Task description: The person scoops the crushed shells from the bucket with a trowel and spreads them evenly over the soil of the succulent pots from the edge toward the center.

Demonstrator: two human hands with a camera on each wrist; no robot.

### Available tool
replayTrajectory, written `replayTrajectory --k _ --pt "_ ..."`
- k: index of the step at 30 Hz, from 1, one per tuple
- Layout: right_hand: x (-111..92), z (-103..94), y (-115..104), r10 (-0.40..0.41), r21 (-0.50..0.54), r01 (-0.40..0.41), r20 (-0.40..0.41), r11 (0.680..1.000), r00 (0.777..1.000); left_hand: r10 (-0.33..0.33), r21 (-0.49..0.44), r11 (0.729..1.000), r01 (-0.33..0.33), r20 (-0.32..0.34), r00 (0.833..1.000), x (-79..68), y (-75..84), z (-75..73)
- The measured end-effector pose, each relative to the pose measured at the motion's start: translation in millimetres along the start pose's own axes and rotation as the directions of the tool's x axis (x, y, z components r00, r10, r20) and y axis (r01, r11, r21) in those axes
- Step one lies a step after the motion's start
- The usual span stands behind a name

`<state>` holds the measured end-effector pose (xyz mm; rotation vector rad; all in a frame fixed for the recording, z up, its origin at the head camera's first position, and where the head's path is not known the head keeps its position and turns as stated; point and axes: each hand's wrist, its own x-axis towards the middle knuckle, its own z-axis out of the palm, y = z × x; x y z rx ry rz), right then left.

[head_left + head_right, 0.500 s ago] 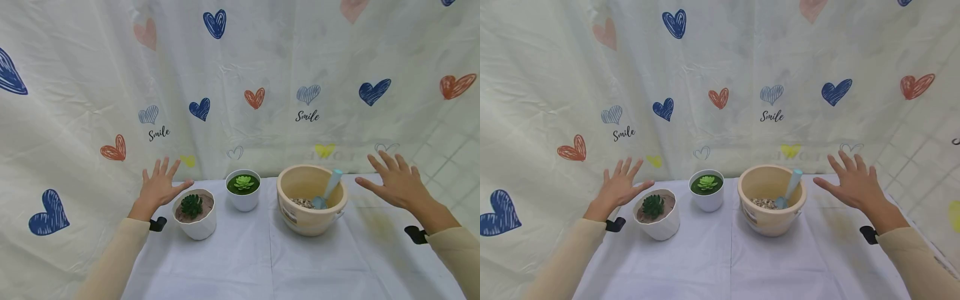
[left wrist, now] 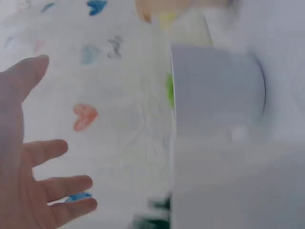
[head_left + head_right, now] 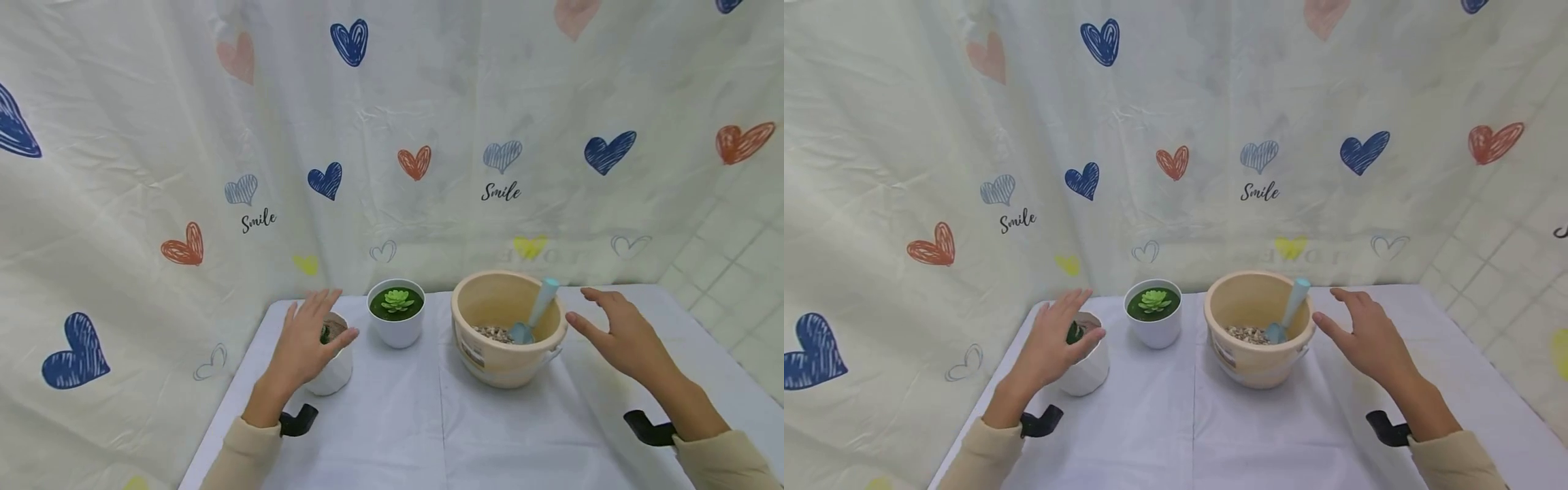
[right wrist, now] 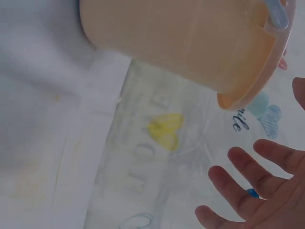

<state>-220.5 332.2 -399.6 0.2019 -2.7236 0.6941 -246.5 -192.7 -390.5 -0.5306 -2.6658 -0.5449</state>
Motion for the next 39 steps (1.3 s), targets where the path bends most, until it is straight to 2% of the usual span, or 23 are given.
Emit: replayTrajectory --k 3,5,7,10,13,16,23,25,29,31,35,39 --pt "0 4.6 -9 0.004 0.077 -0.002 -0.036 0.997 0.999 0.075 -0.116 0.989 -0.089 -0.115 0.990 -1.3 20.3 18.9" --pt "1 8.5 -15 0.007 0.111 -0.001 -0.056 0.994 0.998 0.093 -0.188 0.974 -0.125 -0.175 0.980 -0.9 32.6 31.8" --pt "4 12.2 -19 0.012 0.135 -0.002 -0.072 0.991 0.997 0.092 -0.265 0.953 -0.146 -0.207 0.974 0.5 44.2 44.1" --pt "10 16.0 -23 0.024 0.143 -0.011 -0.088 0.990 0.996 0.074 -0.376 0.914 -0.150 -0.209 0.975 4.6 59.9 60.6" --pt "19 16.6 -23 0.050 0.143 -0.037 -0.087 0.989 0.995 0.065 -0.497 0.855 -0.150 -0.184 0.981 13.5 73.3 74.5" --pt "28 14.7 -23 0.088 0.159 -0.078 -0.055 0.984 0.995 0.043 -0.595 0.794 -0.122 -0.146 0.988 23.0 83.8 86.2" --pt "48 13.2 -23 0.132 0.171 -0.135 0.031 0.976 0.991 -0.077 -0.779 0.627 0.008 -0.052 0.996 39.8 104.8 114.7" --pt "53 15.1 -25 0.128 0.165 -0.134 0.046 0.977 0.991 -0.101 -0.802 0.595 0.041 -0.024 0.995 44.1 109.9 121.1" --pt "58 16.8 -29 0.129 0.135 -0.137 0.071 0.981 0.989 -0.138 -0.831 0.547 0.098 0.026 0.990 50.7 120.9 134.3" --pt "59 16.6 -29 0.129 0.113 -0.136 0.072 0.984 0.989 -0.153 -0.836 0.534 0.127 0.052 0.987 52.8 126.9 140.9" --pt "61 16.7 -33 0.106 0.053 -0.108 0.044 0.993 0.993 -0.174 -0.841 0.511 0.177 0.100 0.980 56.5 138.5 152.1" --pt "60 20.0 -40 0.069 -0.015 -0.069 -0.001 0.998 0.998 -0.189 -0.855 0.477 0.204 0.127 0.974 58.4 147.2 160.3"
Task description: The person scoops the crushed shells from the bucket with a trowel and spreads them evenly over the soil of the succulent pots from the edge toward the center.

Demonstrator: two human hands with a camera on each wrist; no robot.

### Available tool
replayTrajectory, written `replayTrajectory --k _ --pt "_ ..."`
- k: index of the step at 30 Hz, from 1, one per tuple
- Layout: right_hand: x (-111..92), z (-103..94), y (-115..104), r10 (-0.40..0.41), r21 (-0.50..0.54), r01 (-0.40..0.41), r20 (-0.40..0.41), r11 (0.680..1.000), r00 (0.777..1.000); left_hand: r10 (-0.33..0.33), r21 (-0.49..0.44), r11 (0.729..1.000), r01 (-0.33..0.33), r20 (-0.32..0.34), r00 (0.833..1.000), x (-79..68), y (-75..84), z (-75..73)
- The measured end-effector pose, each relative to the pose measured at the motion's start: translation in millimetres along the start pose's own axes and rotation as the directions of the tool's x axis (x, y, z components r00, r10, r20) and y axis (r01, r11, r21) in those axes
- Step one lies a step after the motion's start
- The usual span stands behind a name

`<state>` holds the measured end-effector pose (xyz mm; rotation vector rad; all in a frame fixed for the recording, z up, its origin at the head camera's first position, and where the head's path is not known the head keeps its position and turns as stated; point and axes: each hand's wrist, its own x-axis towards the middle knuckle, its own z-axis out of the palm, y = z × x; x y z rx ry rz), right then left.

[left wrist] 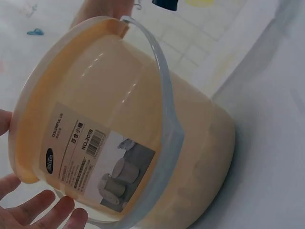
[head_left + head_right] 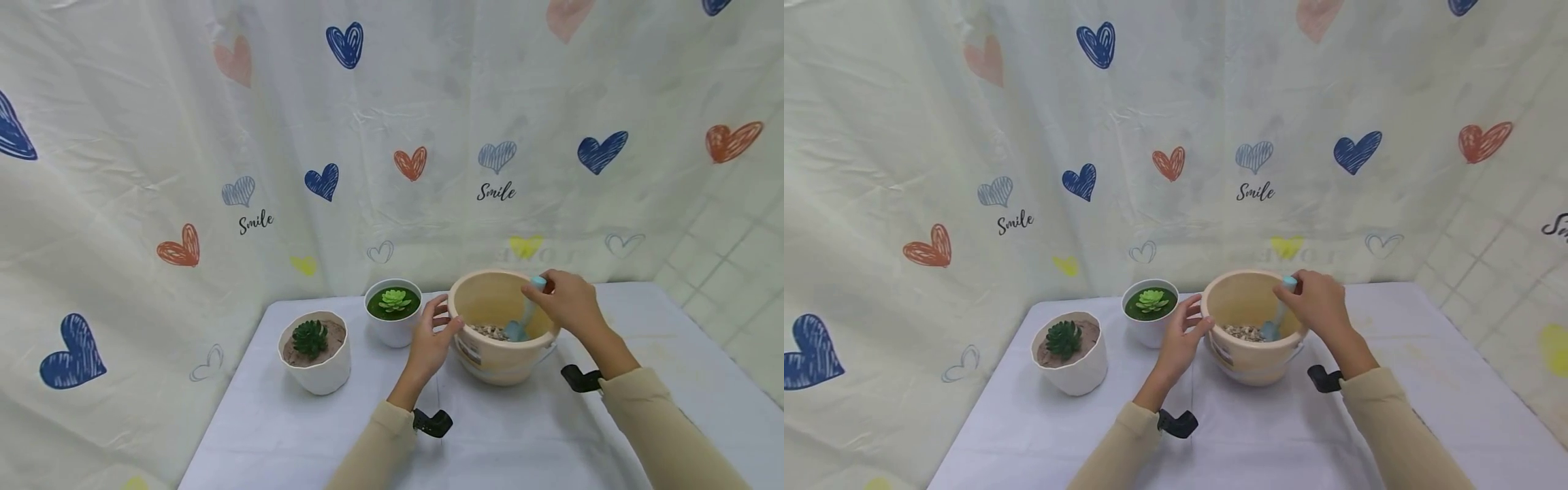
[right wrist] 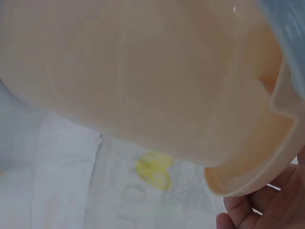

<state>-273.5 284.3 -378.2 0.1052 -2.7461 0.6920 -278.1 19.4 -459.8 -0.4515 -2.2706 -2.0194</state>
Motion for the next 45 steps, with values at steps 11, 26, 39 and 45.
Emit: replayTrajectory --k 11,26,39,45 --pt "-5 0.7 -22 -0.001 -0.063 0.004 0.043 0.998 0.999 -0.042 -0.057 0.997 0.042 0.012 0.999 -0.7 -14.6 12.5" --pt "6 -2.1 -23 0.040 -0.008 -0.039 0.140 0.999 0.989 -0.035 -0.049 0.998 0.037 0.041 0.999 -3.2 -13.7 13.6" --pt "5 -2.1 -16 0.052 0.048 -0.062 0.187 0.997 0.981 -0.038 -0.056 0.998 0.041 0.053 0.998 -3.9 -15.4 13.5" --pt "7 -2.2 -14 0.067 0.073 -0.082 0.197 0.994 0.978 -0.039 -0.047 0.998 0.041 0.043 0.998 -4.3 -13.9 13.9"
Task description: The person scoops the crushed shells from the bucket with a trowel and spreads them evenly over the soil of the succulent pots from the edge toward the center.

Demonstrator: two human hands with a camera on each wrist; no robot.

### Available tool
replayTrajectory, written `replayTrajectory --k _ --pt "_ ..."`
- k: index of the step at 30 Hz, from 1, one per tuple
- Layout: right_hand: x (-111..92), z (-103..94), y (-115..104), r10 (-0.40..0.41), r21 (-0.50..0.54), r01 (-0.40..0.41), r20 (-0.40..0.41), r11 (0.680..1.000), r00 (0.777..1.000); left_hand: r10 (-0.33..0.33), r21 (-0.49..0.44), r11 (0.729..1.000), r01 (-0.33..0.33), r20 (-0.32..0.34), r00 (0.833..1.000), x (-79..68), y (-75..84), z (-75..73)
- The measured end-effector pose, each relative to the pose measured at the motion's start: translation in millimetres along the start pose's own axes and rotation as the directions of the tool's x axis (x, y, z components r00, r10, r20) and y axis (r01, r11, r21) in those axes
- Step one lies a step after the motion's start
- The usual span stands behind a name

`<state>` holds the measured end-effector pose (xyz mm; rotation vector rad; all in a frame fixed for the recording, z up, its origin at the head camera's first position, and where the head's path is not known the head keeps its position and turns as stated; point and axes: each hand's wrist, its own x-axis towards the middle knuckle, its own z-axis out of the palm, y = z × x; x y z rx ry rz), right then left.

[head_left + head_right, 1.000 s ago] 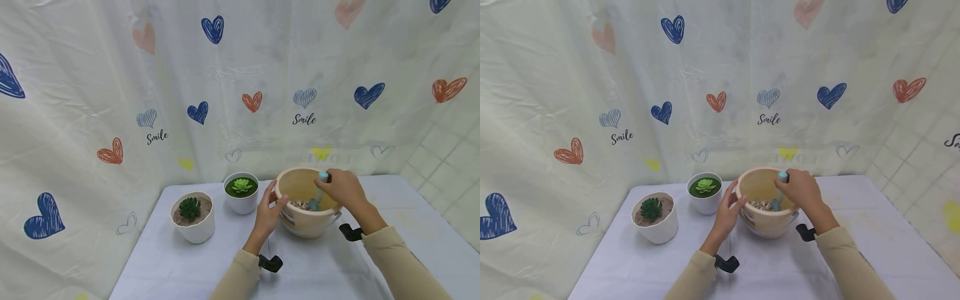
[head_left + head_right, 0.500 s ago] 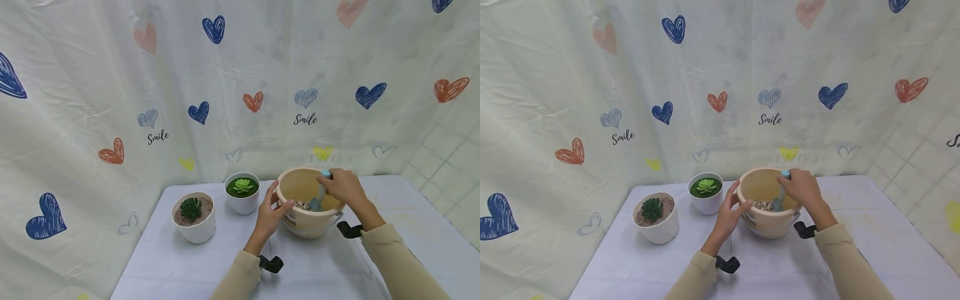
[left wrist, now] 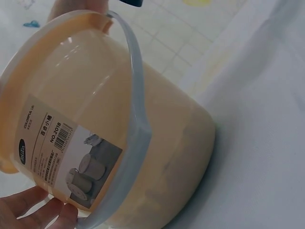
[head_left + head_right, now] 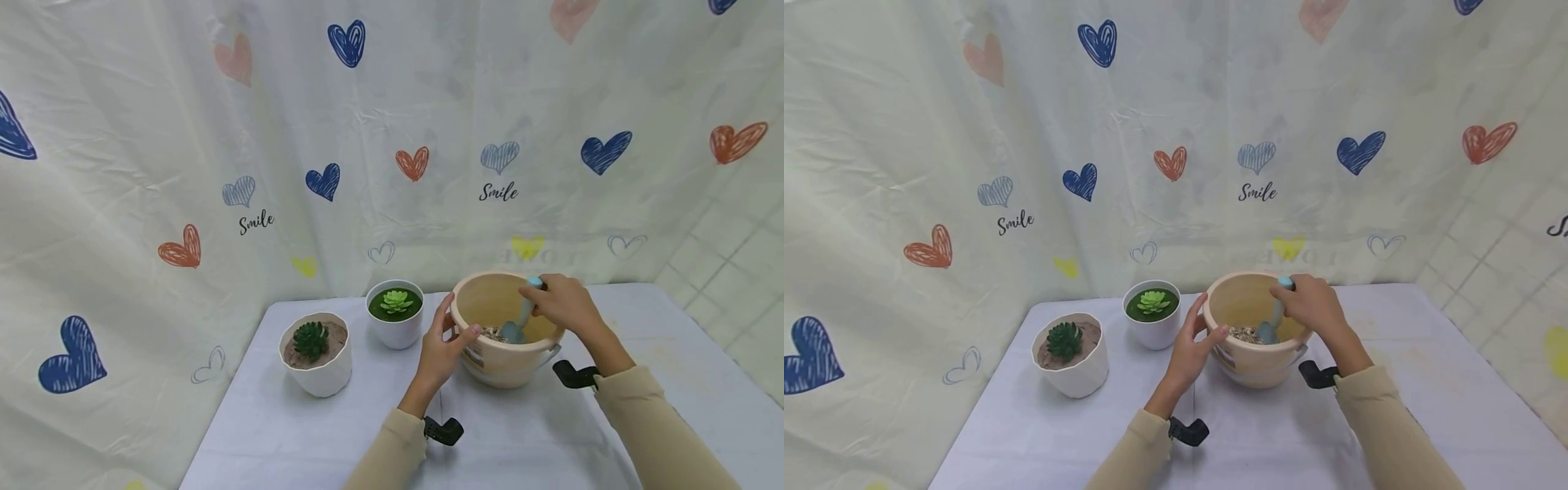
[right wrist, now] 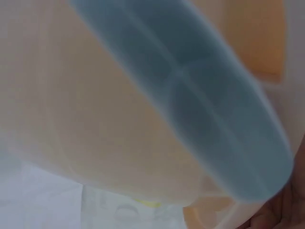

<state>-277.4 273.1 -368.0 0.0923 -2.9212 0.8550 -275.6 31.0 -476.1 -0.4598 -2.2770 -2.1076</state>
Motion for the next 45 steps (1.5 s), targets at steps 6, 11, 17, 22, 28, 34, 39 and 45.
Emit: replayTrajectory --k 6,11,17,22,28,34,39,45 --pt "0 -4.5 5 0.031 0.159 -0.037 0.042 0.987 0.999 -0.002 -0.014 1.000 0.002 0.009 1.000 1.2 2.2 0.0" --pt "0 -6.2 7 0.034 0.316 -0.059 0.084 0.947 0.996 0.000 -0.029 1.000 0.000 0.016 1.000 0.7 2.9 0.0" --pt "1 -2.4 8 -0.014 0.369 -0.033 0.124 0.929 0.992 -0.001 -0.042 0.999 0.002 0.012 1.000 0.1 1.2 0.4" --pt "0 -1.7 5 -0.021 0.375 -0.032 0.137 0.926 0.990 -0.005 -0.030 1.000 0.005 0.012 1.000 0.3 0.1 0.8" --pt "1 -3.6 3 -0.009 0.404 -0.061 0.169 0.913 0.986 -0.007 -0.024 1.000 0.007 0.011 1.000 -0.4 1.4 0.6" --pt "6 -4.7 8 0.040 0.486 -0.128 0.186 0.865 0.982 -0.008 -0.012 1.000 0.008 0.011 1.000 0.5 0.5 1.0" --pt "7 -3.8 11 0.063 0.536 -0.147 0.173 0.831 0.983 -0.006 -0.009 1.000 0.006 0.013 1.000 1.3 -0.4 0.9" --pt "5 -4.1 11 0.084 0.590 -0.149 0.136 0.794 0.987 -0.019 -0.011 1.000 0.020 0.017 1.000 0.1 1.2 0.5"
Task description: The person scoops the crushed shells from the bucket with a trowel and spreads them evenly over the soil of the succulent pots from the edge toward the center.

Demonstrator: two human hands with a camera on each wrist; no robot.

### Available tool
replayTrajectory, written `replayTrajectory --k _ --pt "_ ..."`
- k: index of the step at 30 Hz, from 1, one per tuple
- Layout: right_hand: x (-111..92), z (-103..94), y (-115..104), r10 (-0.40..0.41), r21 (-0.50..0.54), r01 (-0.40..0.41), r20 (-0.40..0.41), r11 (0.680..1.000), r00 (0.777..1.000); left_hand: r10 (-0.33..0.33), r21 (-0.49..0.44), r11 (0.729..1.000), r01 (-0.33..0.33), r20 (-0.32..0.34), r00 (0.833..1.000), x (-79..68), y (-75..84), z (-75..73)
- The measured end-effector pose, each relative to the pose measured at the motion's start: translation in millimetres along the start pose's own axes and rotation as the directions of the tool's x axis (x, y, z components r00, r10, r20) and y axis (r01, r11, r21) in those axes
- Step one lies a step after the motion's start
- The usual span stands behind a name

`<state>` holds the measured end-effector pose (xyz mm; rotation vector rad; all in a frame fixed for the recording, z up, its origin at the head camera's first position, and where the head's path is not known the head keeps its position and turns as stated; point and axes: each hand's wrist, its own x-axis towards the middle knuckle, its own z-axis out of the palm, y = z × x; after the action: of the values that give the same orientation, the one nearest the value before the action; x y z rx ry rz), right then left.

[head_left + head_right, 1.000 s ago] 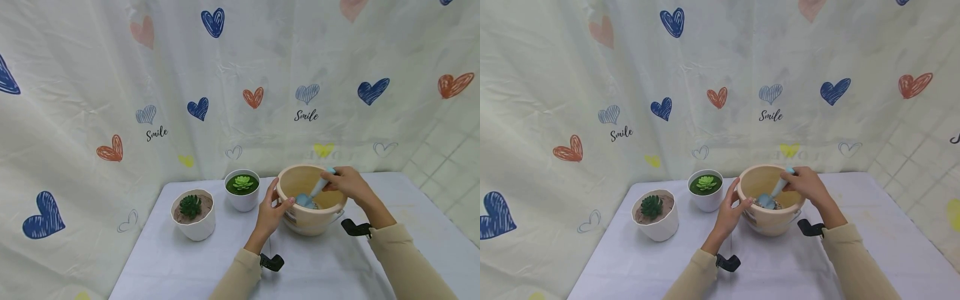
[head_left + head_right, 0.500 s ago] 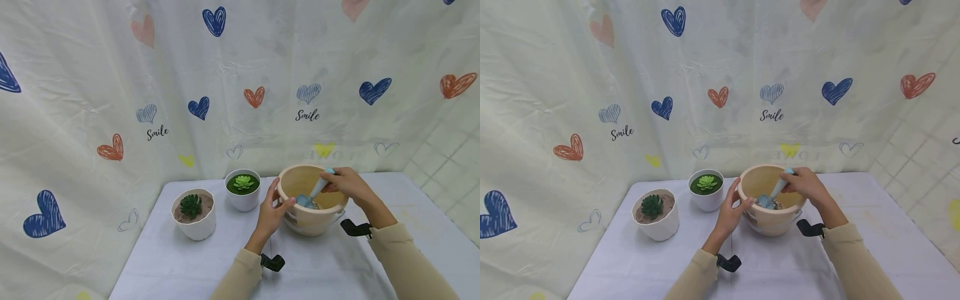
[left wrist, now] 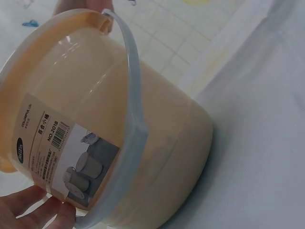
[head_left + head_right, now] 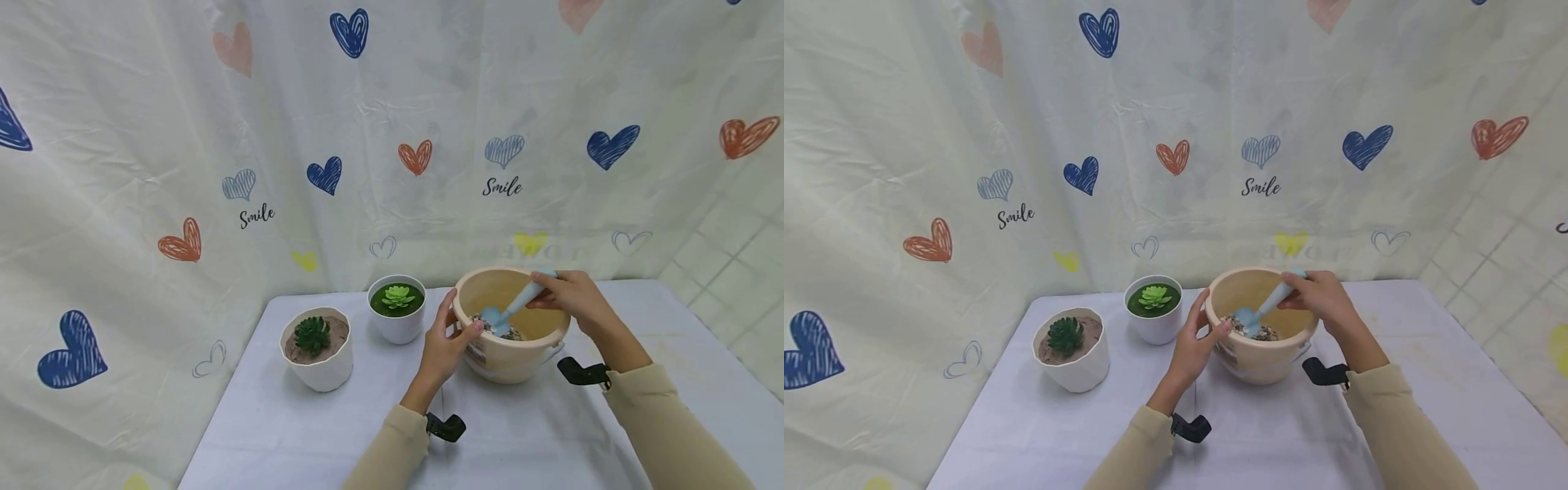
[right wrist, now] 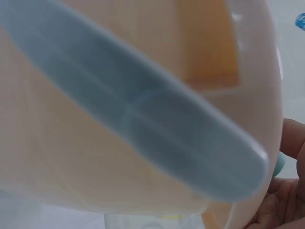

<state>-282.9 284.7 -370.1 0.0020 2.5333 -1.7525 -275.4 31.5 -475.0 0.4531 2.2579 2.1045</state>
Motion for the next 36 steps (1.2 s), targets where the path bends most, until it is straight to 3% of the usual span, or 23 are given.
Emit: replayTrajectory --k 8,19,25,36 --pt "-4 -2.3 -1 0.003 0.049 -0.001 -0.042 0.999 0.999 0.002 0.006 1.000 -0.002 0.010 1.000 -1.8 2.7 -0.2" --pt "-9 -18.8 10 -0.014 0.192 0.031 -0.086 0.981 0.996 0.020 0.000 1.000 -0.020 0.022 1.000 -3.4 2.0 -1.2" --pt "-15 -21.9 12 -0.011 0.282 0.039 -0.099 0.959 0.995 0.014 0.005 1.000 -0.014 0.023 1.000 -3.3 1.3 -1.9" --pt "-16 -25.2 15 -0.011 0.437 0.033 -0.052 0.899 0.999 0.013 -0.004 1.000 -0.013 0.032 0.999 -1.5 -3.3 -1.8"
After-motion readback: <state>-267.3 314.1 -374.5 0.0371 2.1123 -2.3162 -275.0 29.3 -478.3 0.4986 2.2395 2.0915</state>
